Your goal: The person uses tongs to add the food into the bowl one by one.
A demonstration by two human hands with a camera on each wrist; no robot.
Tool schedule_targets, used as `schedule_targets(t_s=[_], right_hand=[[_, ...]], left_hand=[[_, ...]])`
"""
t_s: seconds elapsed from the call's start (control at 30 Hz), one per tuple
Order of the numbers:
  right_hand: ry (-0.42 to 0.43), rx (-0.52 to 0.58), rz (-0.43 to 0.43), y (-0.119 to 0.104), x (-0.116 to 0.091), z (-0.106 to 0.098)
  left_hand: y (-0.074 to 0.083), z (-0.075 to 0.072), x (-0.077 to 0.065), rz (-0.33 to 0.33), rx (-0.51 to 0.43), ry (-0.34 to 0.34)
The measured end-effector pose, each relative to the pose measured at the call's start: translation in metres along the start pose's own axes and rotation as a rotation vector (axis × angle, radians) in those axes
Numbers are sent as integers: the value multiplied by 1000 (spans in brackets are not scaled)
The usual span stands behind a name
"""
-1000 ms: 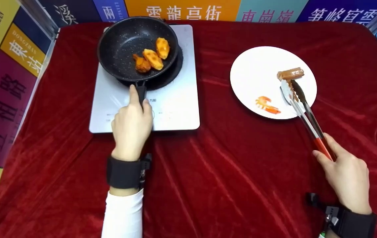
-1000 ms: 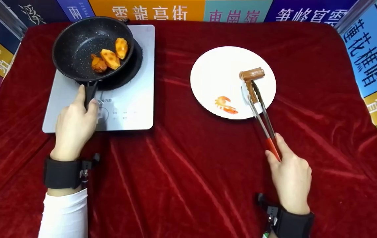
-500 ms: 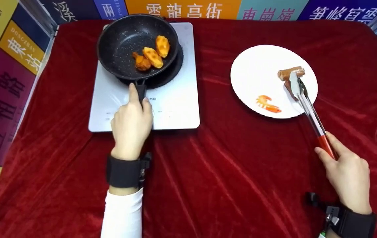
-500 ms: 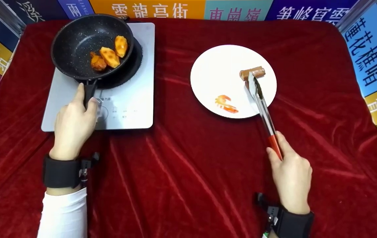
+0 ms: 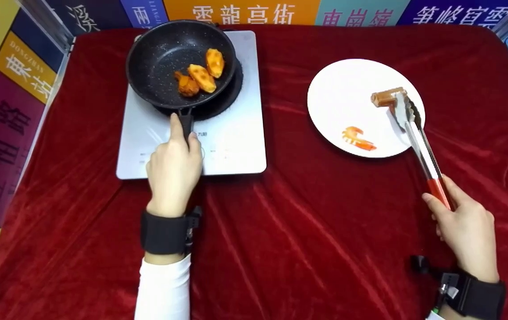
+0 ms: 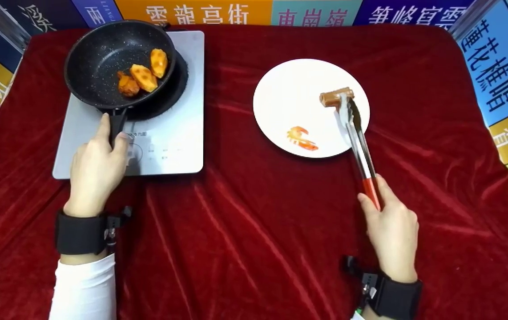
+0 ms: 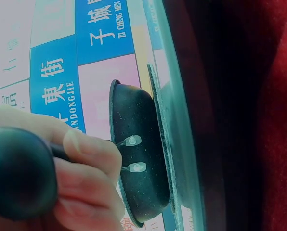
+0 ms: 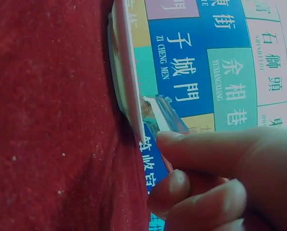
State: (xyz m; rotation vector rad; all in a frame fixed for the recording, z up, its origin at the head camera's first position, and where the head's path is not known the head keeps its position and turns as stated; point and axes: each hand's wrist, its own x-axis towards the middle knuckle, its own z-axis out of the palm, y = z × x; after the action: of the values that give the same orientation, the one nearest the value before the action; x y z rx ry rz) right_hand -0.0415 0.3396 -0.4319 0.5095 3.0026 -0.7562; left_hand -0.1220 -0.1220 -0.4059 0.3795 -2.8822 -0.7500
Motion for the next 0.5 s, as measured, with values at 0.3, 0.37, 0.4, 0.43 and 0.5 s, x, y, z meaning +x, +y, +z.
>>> schedule_targets(t_s=[0.3, 0.37, 0.4, 0.43, 0.5], right_hand=[[-72, 85, 62, 3, 3, 0], [-51, 35, 38, 1, 2, 0], [-36, 1, 21, 0, 1, -1], [-20, -31, 7, -1, 0, -1], [4, -86, -20, -3, 0, -3]], left_hand=[[-1, 0, 0, 5, 2, 9], [-1, 1, 0, 6, 1, 9], [-1, 1, -1, 7, 2, 12], [-1, 1, -1, 7, 2, 13], [0, 1, -1, 7, 0, 11]])
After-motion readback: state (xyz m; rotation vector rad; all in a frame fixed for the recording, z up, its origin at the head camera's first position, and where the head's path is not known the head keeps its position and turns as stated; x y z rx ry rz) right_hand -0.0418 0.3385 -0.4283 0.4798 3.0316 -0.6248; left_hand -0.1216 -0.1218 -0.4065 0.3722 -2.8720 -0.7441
